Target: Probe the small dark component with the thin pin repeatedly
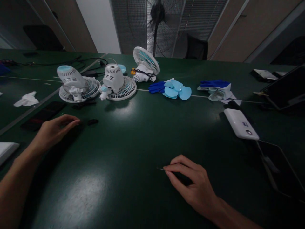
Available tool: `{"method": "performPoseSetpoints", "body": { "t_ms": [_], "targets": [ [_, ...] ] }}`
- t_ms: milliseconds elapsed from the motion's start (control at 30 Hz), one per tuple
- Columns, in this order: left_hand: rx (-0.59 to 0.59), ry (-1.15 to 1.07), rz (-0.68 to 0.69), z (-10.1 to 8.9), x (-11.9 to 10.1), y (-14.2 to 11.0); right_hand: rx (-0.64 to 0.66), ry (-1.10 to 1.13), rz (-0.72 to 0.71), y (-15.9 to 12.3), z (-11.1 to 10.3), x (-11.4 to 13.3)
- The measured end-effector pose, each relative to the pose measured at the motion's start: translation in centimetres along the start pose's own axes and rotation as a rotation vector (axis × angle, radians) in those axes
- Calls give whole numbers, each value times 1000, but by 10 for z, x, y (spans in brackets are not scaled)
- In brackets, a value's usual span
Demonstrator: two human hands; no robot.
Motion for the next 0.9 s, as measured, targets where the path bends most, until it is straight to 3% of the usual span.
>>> {"method": "performPoseSetpoints", "body": {
  "t_ms": [167,300,633,900],
  "targets": [
    [-108,-267,-125,0,-27,-11,2,2,2,0,0,-1],
    [-143,-342,-216,2,-40,-16,7,6,8,0,1,-1],
    [-90,-381,-260,10,-31,-14,7,4,7,1,0,-1],
    [-103,-273,-226,7,-42,-19,3,8,10,1,0,0]
  ]
}}
Point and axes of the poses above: each hand's wrist, its own y-axis towards the middle knuckle, its own z-axis out of the palm, x = y × z, the point moved 2 cm from there along y, towards the middle knuckle, and after that the axes turned 9 degrees about -z, right-handed, at the moved point
